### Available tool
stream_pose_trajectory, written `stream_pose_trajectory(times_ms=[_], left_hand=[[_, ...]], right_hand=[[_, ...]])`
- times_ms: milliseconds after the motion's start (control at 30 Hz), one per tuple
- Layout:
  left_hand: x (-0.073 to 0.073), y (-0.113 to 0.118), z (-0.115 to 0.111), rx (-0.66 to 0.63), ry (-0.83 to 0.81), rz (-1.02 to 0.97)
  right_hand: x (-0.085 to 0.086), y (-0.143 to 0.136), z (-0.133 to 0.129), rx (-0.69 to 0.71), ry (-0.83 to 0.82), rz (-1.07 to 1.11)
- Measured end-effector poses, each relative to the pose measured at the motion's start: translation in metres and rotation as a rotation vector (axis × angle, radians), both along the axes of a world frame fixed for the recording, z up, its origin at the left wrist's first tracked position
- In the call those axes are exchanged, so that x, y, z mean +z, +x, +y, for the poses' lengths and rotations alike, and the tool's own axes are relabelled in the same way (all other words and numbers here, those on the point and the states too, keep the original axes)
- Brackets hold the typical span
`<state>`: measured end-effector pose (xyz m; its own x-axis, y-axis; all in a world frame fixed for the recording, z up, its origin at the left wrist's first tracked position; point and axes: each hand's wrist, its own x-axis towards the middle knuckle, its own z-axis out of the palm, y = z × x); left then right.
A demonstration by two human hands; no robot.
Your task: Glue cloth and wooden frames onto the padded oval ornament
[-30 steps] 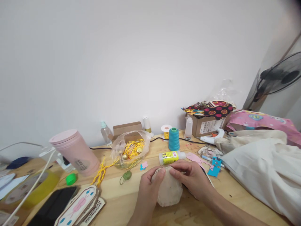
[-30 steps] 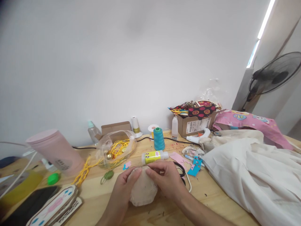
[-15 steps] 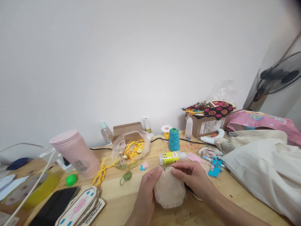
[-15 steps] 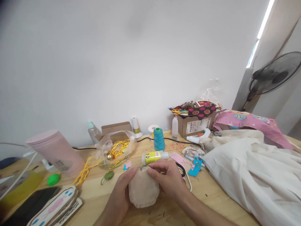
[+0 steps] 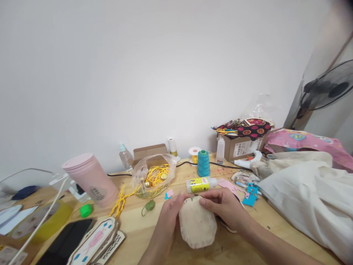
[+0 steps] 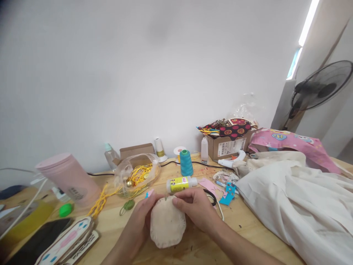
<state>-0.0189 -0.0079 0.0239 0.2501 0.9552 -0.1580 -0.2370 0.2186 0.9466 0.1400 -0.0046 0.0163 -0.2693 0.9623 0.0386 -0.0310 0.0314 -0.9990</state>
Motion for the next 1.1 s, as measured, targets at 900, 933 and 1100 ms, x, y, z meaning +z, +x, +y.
stream_pose_trajectory(times_ms=[900,933,1100], left_hand=[[0.012,-0.032,0.015,0.755,0.391,0.066],[0.015,-0.037,0.015,0.830,0.430,0.052],[0.024,-0.054,0.017,1.108,0.535,0.064]], right_hand=[[-0.005,0.027,0.027,-0.409,0.799,-0.898],[-0.007,0.027,0.028,-0.404,0.800,-0.904],[-0.012,0.025,0.033,-0.345,0.798,-0.975]])
